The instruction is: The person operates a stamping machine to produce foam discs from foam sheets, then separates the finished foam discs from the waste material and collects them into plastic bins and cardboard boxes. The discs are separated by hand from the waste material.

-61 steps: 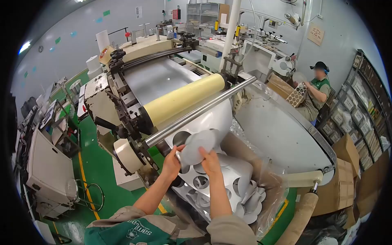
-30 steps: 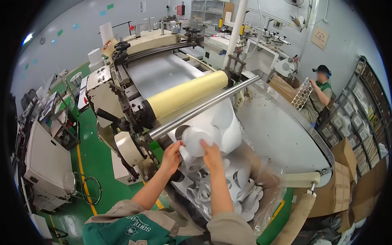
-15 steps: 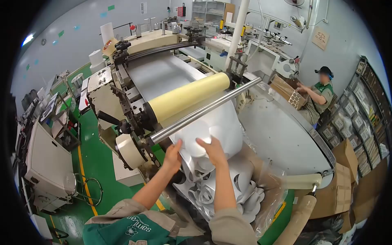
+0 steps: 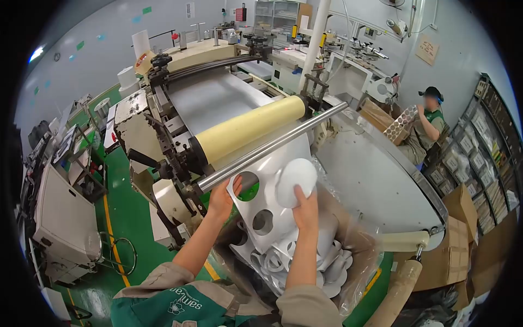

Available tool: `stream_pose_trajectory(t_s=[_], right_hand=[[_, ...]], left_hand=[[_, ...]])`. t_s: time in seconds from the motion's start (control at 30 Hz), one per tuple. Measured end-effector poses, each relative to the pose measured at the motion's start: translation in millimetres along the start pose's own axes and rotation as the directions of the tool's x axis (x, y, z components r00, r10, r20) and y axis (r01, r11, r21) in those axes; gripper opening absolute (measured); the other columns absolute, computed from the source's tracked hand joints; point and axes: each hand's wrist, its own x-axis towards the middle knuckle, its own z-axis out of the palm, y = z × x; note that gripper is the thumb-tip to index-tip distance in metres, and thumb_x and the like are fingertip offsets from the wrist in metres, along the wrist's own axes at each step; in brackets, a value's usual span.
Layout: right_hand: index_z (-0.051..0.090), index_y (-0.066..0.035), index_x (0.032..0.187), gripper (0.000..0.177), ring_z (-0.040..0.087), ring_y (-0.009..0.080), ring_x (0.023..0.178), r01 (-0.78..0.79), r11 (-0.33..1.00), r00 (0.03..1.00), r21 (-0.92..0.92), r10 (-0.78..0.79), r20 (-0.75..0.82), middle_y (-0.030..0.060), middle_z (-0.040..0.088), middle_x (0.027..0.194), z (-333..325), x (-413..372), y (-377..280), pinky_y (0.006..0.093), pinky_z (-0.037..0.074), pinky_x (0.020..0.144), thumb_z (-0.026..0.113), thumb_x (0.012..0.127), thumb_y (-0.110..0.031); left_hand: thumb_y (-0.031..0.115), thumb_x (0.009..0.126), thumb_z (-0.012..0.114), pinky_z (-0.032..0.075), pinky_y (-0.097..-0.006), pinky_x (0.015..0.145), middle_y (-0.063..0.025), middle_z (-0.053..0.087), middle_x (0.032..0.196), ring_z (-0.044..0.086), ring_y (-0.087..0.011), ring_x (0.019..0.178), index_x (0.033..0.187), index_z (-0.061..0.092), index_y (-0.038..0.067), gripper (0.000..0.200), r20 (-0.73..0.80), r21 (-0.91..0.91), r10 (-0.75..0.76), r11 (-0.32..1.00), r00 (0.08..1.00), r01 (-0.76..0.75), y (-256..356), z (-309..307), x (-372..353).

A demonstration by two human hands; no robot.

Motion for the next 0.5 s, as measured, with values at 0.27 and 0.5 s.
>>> stream_pose_trajectory(t_s=[0.27, 0.5], right_hand=[[0.044, 0.007, 0.117, 0.048, 0.055, 0.0204, 0.099, -0.071, 0.932, 0.975, -0.357, 0.141, 0.173, 0.014, 0.055, 0.11, 41.6, 6.9, 3.8, 0.033, 0.045, 0.086, 0.066, 0.077, -0.007], [0.044, 0.008, 0.116, 0.047, 0.054, 0.0188, 0.098, -0.26, 0.913, 0.932, -0.314, 0.322, 0.167, 0.0136, 0.055, 0.109, 20.9, 7.7, 33.3, 0.0295, 0.043, 0.085, 0.064, 0.079, -0.012]], left_hand=[[0.023, 0.09, 0.048, 0.04, -0.0315, 0.088, -0.0059, 0.054, 0.113, 0.053, -0.0182, 0.102, 0.115, 0.048, 0.003, 0.031, 0.053, 0.005, -0.062, 0.998, 0.997, 0.062, -18.7, -1.1, -4.9], [0.025, 0.091, 0.047, 0.043, -0.0294, 0.084, -0.0061, 0.059, 0.104, 0.055, -0.015, 0.097, 0.105, 0.054, 0.003, 0.027, 0.063, 0.046, -0.188, 0.982, 0.98, 0.186, -28.1, 11.1, -35.8]])
